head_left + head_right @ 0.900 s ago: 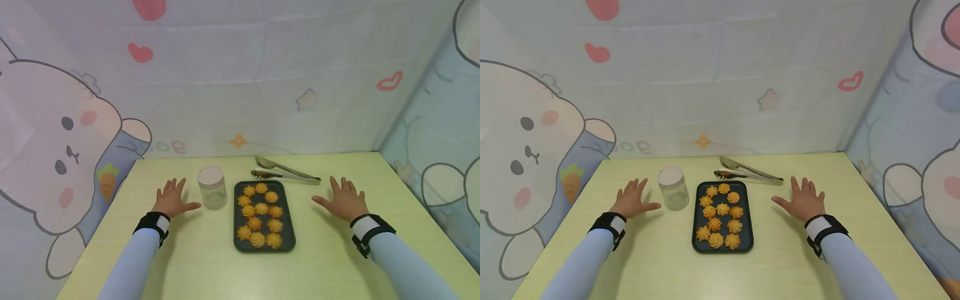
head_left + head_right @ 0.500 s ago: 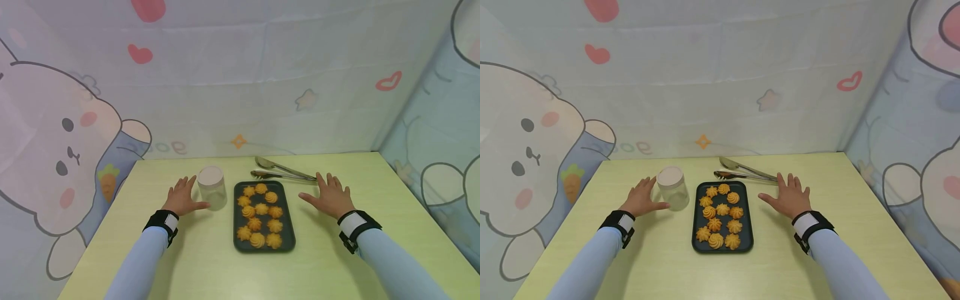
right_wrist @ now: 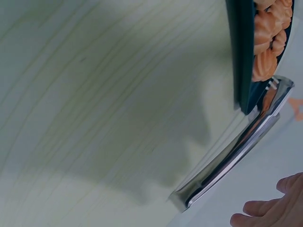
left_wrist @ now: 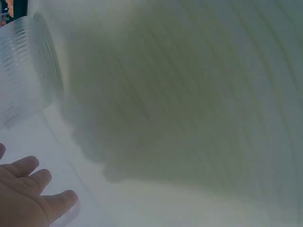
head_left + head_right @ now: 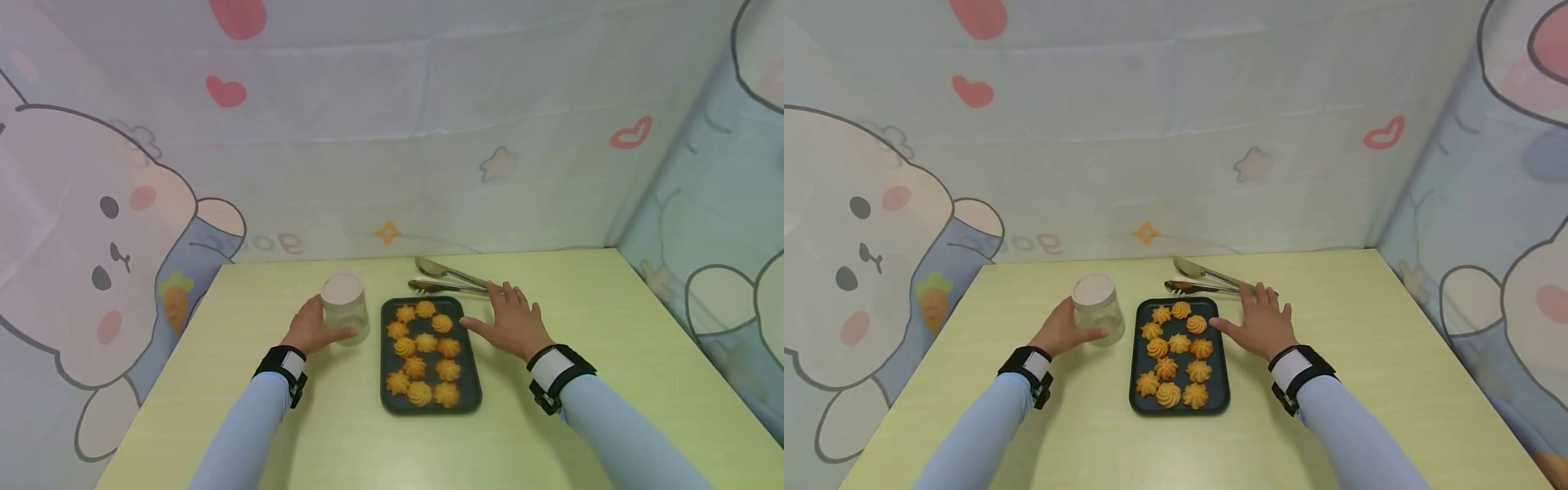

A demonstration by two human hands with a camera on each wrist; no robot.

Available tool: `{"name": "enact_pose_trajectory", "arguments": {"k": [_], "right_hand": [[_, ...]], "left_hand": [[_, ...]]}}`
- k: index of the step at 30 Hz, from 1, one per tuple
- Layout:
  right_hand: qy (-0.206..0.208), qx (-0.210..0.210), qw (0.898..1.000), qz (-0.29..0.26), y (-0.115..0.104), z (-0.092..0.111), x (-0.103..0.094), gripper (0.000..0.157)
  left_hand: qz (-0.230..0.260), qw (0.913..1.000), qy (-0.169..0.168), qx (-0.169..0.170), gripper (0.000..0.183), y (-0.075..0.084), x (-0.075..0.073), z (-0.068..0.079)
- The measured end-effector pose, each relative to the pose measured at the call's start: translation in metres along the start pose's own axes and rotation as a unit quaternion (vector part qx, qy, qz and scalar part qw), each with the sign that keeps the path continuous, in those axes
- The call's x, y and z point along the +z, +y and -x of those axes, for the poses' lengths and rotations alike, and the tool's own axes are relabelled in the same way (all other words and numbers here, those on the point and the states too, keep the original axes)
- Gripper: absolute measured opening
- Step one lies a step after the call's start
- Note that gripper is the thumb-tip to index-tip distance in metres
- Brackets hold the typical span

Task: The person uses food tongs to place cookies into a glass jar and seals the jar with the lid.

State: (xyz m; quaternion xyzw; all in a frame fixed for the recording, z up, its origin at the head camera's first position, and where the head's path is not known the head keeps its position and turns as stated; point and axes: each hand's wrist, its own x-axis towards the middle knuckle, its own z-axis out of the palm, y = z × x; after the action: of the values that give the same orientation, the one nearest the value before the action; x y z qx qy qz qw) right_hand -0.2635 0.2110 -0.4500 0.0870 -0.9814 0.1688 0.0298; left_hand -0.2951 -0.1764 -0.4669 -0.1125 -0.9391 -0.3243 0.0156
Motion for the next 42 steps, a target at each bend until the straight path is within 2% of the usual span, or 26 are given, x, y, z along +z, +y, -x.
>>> {"name": "enact_pose_trajectory", "arguments": {"k": [3, 5, 10, 14, 18, 21, 26, 33, 42], "right_hand": [[0.002, -0.008, 1.000, 0.000, -0.008, 0.000, 0.001, 0.104], [0.003, -0.013, 1.000, -0.001, -0.014, 0.000, 0.002, 0.103], [0.007, -0.022, 1.000, -0.010, -0.025, 0.000, 0.006, 0.103], [0.004, -0.028, 0.999, -0.018, -0.031, 0.000, 0.010, 0.102], [0.002, -0.035, 0.999, -0.022, -0.038, 0.001, 0.013, 0.103], [0.000, -0.038, 0.999, -0.029, -0.042, 0.002, 0.013, 0.102], [-0.006, -0.040, 0.998, -0.046, -0.051, 0.004, 0.011, 0.102], [0.002, -0.051, 0.997, -0.066, -0.069, 0.006, 0.005, 0.101], [0.032, -0.088, 0.989, -0.116, -0.091, 0.007, -0.004, 0.097]], "left_hand": [[0.049, 0.9988, 0.001, -0.007, 0.105, -0.002, 0.005, -0.003], [0.074, 0.9969, 0.000, -0.027, 0.109, -0.002, 0.007, -0.004], [0.100, 0.9933, 0.007, -0.057, 0.109, -0.002, 0.014, -0.006], [0.111, 0.9924, 0.016, -0.050, 0.102, 0.002, 0.016, -0.006], [0.112, 0.9928, 0.019, -0.039, 0.099, 0.005, 0.018, -0.005], [0.111, 0.9935, 0.022, -0.017, 0.099, 0.007, 0.019, -0.005], [0.110, 0.9927, 0.048, 0.015, 0.096, 0.014, 0.019, -0.005], [0.107, 0.9906, 0.071, 0.047, 0.093, 0.039, 0.017, -0.002], [0.042, 0.9911, 0.089, 0.089, 0.090, 0.065, 0.020, 0.005]]}}
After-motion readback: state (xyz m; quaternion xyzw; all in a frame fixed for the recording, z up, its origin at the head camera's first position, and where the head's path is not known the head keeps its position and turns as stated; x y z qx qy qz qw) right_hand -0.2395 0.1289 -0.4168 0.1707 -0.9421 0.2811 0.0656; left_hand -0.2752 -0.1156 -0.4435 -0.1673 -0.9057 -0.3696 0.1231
